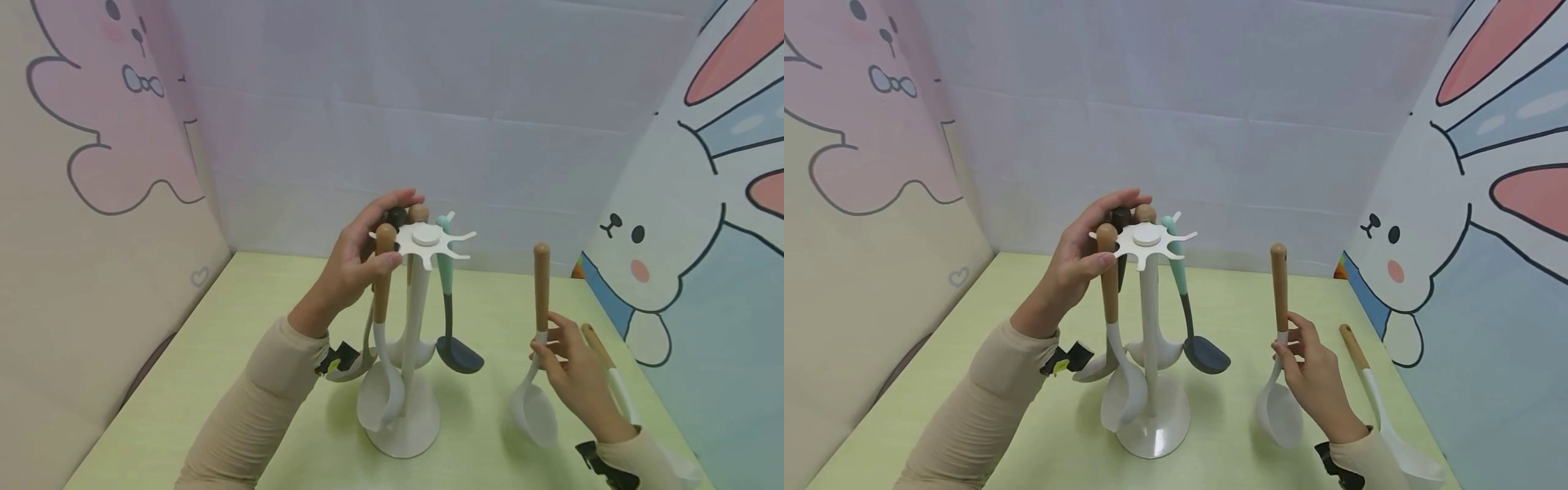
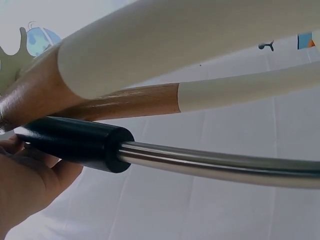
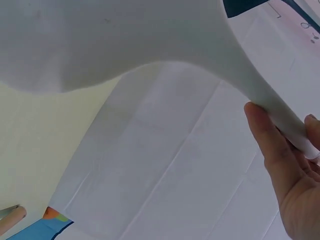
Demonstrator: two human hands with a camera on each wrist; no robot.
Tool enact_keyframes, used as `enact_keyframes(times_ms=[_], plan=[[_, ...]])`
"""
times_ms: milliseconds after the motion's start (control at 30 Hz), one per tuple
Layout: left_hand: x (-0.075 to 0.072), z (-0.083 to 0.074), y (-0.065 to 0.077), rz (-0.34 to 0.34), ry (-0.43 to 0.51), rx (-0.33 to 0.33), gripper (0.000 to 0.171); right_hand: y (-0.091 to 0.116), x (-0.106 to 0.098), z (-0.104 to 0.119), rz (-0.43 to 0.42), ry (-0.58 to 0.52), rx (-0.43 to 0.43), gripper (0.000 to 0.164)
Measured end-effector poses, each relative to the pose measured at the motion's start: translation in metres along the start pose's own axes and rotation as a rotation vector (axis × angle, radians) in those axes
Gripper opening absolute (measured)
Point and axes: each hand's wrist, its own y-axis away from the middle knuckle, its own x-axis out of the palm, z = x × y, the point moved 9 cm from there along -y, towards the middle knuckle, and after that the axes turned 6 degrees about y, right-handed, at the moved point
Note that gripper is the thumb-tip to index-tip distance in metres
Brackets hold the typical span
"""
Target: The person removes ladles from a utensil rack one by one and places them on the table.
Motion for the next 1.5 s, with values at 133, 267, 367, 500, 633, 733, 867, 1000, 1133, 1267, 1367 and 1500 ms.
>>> enact_keyframes(times_ms=[133, 267, 367, 500, 633, 733, 867, 1000, 1133, 1267, 1367, 1500], plan=[[0.0, -0.006, 0.003, -0.021, -0.04, -0.014, 0.074, 0.001, -0.005, -0.011, -0.016, 0.05, 0.012, 0.059], [-0.002, -0.011, 0.005, -0.053, -0.096, -0.03, 0.069, 0.005, -0.008, -0.025, 0.002, 0.108, 0.053, 0.059], [-0.004, -0.01, 0.007, -0.073, -0.116, -0.043, 0.066, 0.007, -0.009, -0.035, 0.036, 0.125, 0.1, 0.059], [-0.004, -0.011, 0.008, -0.09, -0.115, -0.048, 0.065, 0.01, -0.01, -0.048, 0.086, 0.154, 0.166, 0.057], [-0.004, -0.013, 0.01, -0.107, -0.13, -0.049, 0.066, 0.014, -0.009, -0.064, 0.13, 0.168, 0.238, 0.055], [-0.003, -0.015, 0.011, -0.121, -0.155, -0.047, 0.065, 0.018, -0.009, -0.074, 0.153, 0.182, 0.273, 0.054], [-0.002, -0.018, 0.012, -0.133, -0.175, -0.039, 0.065, 0.021, -0.009, -0.088, 0.178, 0.195, 0.299, 0.052], [-0.002, -0.017, 0.012, -0.145, -0.182, -0.046, 0.066, 0.026, -0.008, -0.102, 0.215, 0.191, 0.327, 0.052], [-0.003, -0.012, 0.013, -0.156, -0.186, -0.063, 0.069, 0.031, -0.007, -0.114, 0.255, 0.191, 0.344, 0.056], [-0.002, -0.009, 0.013, -0.16, -0.191, -0.079, 0.071, 0.036, -0.004, -0.125, 0.31, 0.208, 0.372, 0.06], [-0.002, -0.007, 0.015, -0.159, -0.19, -0.089, 0.075, 0.04, -0.001, -0.134, 0.352, 0.219, 0.399, 0.061], [-0.002, -0.003, 0.015, -0.162, -0.196, -0.096, 0.086, 0.042, 0.002, -0.142, 0.4, 0.215, 0.425, 0.061]])
